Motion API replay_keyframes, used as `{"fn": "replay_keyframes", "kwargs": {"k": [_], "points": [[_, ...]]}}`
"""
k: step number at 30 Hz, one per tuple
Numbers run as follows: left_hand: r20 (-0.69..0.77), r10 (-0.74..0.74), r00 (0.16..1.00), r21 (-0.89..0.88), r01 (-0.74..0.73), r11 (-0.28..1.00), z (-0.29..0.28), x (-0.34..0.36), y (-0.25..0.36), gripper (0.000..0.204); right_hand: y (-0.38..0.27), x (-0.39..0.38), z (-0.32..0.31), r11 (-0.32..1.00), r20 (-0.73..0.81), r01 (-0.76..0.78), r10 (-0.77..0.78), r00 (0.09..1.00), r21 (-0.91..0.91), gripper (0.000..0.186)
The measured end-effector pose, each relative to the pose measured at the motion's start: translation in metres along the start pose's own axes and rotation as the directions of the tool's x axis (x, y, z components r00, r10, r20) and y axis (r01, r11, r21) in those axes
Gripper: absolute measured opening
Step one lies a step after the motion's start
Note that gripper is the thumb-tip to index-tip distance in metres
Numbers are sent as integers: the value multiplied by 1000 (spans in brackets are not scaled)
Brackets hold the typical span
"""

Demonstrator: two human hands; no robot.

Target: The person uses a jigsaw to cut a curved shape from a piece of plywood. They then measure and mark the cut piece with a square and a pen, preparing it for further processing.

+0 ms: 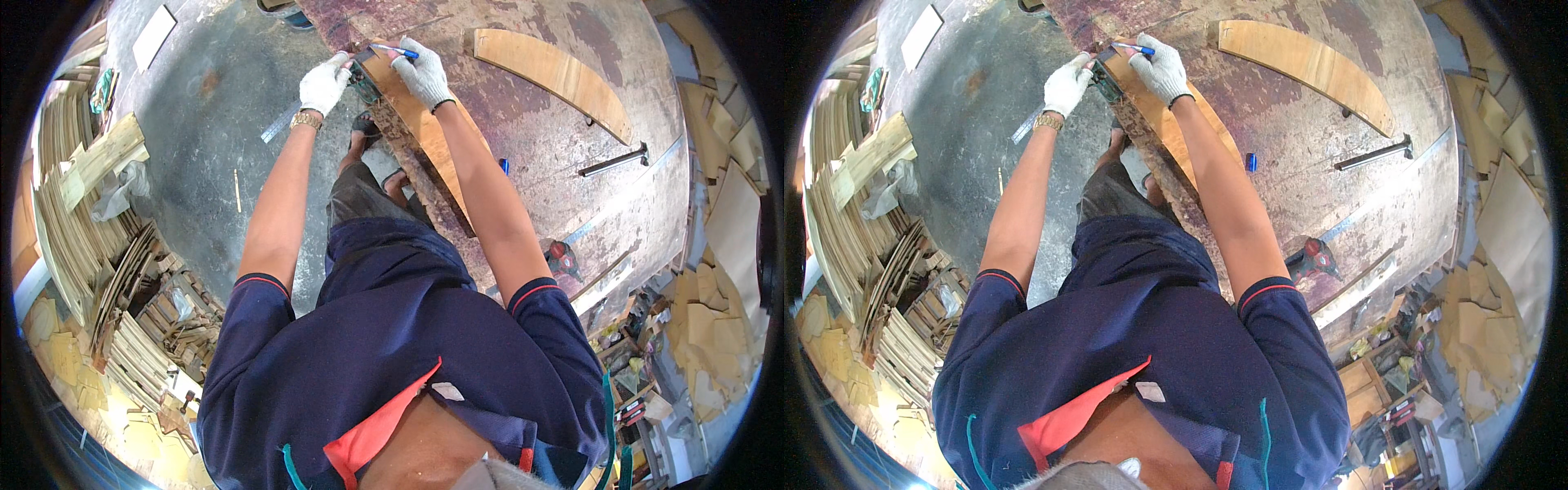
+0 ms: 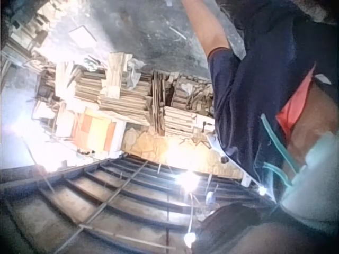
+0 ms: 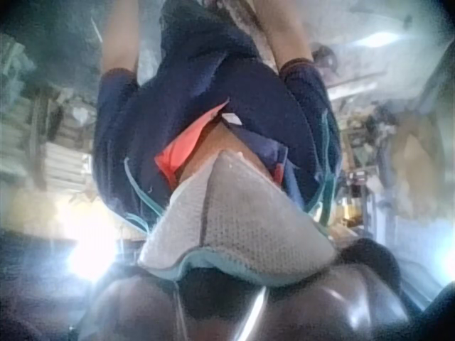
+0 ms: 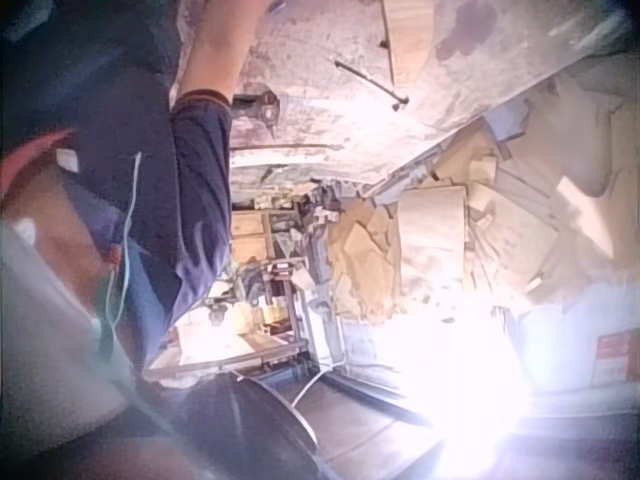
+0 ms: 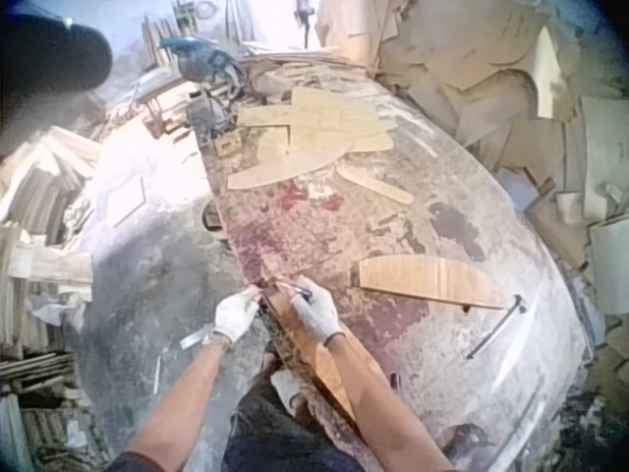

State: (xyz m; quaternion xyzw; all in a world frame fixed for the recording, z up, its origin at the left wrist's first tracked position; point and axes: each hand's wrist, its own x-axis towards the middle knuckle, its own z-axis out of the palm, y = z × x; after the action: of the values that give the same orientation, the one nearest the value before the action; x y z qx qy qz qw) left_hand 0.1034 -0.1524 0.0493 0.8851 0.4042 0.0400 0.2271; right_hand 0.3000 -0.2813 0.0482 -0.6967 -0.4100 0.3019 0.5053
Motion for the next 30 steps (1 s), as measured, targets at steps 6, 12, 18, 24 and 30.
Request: {"fn": "replay_keyframes", "kwargs": {"k": [6, 12, 18, 24, 30], "points": [[0, -57, 998, -48, 57, 997, 2, 3, -4, 43, 2, 0, -1, 1000, 20, 0, 0, 1000, 0, 26], [-65, -31, 997, -116, 24, 993, 10, 5, -15, 40, -2, -1, -2, 998, 32, -32, 34, 999, -45, 26], [-11, -87, 996, -194, 83, 977, 8, 10, -16, 38, 1, 0, 1, 993, -26, 79, -81, 996, -90, 24], [-18, -105, 994, -152, 101, 983, 4, 6, -11, 40, -7, -6, -2, 986, 6, 69, -69, 998, -153, 22], [-70, -85, 994, -121, 76, 990, 13, 0, -11, 39, -2, -11, -8, 978, 13, 158, -157, 987, -135, 21]]}}
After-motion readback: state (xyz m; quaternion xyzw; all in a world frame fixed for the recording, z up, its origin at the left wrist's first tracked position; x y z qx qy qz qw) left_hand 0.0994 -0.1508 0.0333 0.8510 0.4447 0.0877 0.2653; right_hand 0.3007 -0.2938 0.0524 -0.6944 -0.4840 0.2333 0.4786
